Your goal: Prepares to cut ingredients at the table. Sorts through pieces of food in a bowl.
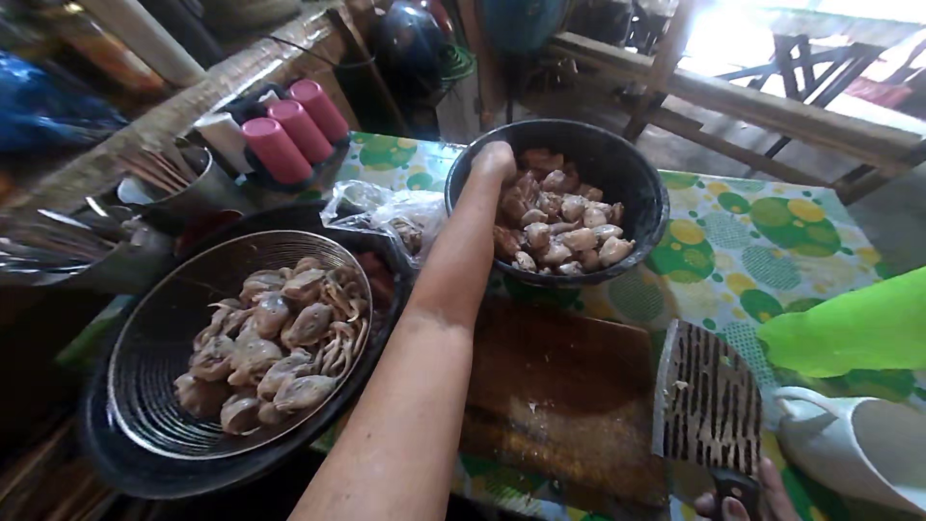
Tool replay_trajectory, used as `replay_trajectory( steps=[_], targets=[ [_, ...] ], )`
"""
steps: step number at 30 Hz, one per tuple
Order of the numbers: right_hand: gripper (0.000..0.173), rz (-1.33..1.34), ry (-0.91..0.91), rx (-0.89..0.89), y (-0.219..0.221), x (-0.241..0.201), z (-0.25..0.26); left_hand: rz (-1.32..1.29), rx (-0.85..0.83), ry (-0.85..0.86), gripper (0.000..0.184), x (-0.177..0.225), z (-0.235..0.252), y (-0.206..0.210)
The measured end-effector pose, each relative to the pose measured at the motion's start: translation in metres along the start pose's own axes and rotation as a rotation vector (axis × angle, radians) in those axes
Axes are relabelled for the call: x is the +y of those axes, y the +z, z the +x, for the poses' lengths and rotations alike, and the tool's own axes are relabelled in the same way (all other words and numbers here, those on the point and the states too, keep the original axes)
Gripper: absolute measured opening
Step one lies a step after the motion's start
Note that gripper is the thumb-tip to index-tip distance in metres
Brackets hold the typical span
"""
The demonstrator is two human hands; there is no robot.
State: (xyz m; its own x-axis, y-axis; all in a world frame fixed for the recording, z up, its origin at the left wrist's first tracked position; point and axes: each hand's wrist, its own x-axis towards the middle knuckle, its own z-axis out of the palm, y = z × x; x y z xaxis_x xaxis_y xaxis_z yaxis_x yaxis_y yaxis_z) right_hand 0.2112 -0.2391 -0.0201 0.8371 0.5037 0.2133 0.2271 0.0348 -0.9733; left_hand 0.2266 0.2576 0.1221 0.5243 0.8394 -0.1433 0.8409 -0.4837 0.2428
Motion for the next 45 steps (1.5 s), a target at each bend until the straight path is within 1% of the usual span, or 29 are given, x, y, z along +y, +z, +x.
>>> replay_trajectory(
  steps=[3, 6, 8, 11, 13, 14, 17, 21, 24, 27, 29, 31, 34, 36, 38, 40, 42, 43, 45],
  targets=[
    [0.061, 0.013, 0.011, 0.007, 0.000, 0.001, 0.000, 0.161, -0.102, 0.059, 0.048, 0.008, 0.008, 0.009],
    [0.061, 0.055, -0.003, 0.003, 0.001, 0.003, -0.002, 0.181, -0.193, 0.110, 0.049, 0.010, 0.010, 0.004],
    [0.058, 0.080, -0.013, 0.002, 0.001, 0.004, -0.005, 0.105, -0.214, 0.134, 0.050, 0.004, 0.016, 0.001],
    [0.057, 0.055, -0.005, 0.013, 0.001, 0.003, -0.005, -0.171, -0.197, 0.238, 0.042, -0.007, 0.018, -0.003],
    [0.059, 0.026, 0.016, 0.019, 0.002, 0.002, -0.003, -0.301, -0.197, 0.249, 0.038, -0.009, 0.015, -0.006],
    [0.060, 0.015, 0.027, 0.013, 0.001, 0.002, -0.001, -0.311, -0.194, 0.233, 0.037, -0.008, 0.017, -0.004],
    [0.060, 0.004, 0.024, 0.010, 0.000, 0.001, -0.001, -0.304, -0.180, 0.175, 0.043, -0.003, 0.023, 0.003],
    [0.059, 0.018, 0.027, 0.015, 0.000, -0.001, 0.000, -0.497, -0.201, 0.219, 0.033, -0.001, 0.019, 0.003],
    [0.058, 0.020, 0.039, 0.017, -0.001, 0.000, -0.002, -0.604, -0.230, 0.238, 0.034, -0.002, 0.019, 0.001],
    [0.057, 0.035, 0.015, 0.016, 0.001, 0.000, -0.005, -0.650, -0.244, 0.227, 0.037, 0.000, 0.014, -0.002],
    [0.059, 0.051, 0.027, 0.014, 0.001, -0.002, -0.004, -0.658, -0.261, 0.226, 0.035, 0.002, 0.011, -0.003],
    [0.057, 0.056, 0.020, 0.022, 0.002, -0.002, -0.005, -0.644, -0.310, 0.284, 0.033, 0.004, 0.010, -0.003],
    [0.056, 0.069, -0.007, 0.007, 0.002, -0.002, -0.007, -0.643, -0.361, 0.386, 0.034, 0.007, 0.004, -0.003],
    [0.057, 0.073, -0.007, 0.015, 0.002, -0.002, -0.008, -0.747, -0.338, 0.416, 0.036, 0.012, -0.005, -0.003],
    [0.058, 0.052, 0.002, 0.009, 0.001, -0.003, -0.009, -0.787, -0.246, 0.433, 0.036, 0.014, -0.012, -0.003],
    [0.058, 0.052, -0.006, 0.000, 0.000, -0.003, -0.011, -0.632, -0.104, 0.423, 0.033, 0.013, -0.017, -0.011],
    [0.058, 0.065, -0.012, 0.000, -0.002, 0.000, -0.012, -0.320, -0.030, 0.392, 0.032, 0.007, -0.022, -0.027],
    [0.058, 0.072, -0.017, -0.002, -0.003, 0.002, -0.012, -0.128, -0.034, 0.347, 0.033, 0.004, -0.028, -0.037],
    [0.058, 0.085, -0.017, 0.006, -0.003, 0.002, -0.013, 0.211, -0.123, 0.212, 0.037, -0.004, -0.036, -0.045]
  ],
)
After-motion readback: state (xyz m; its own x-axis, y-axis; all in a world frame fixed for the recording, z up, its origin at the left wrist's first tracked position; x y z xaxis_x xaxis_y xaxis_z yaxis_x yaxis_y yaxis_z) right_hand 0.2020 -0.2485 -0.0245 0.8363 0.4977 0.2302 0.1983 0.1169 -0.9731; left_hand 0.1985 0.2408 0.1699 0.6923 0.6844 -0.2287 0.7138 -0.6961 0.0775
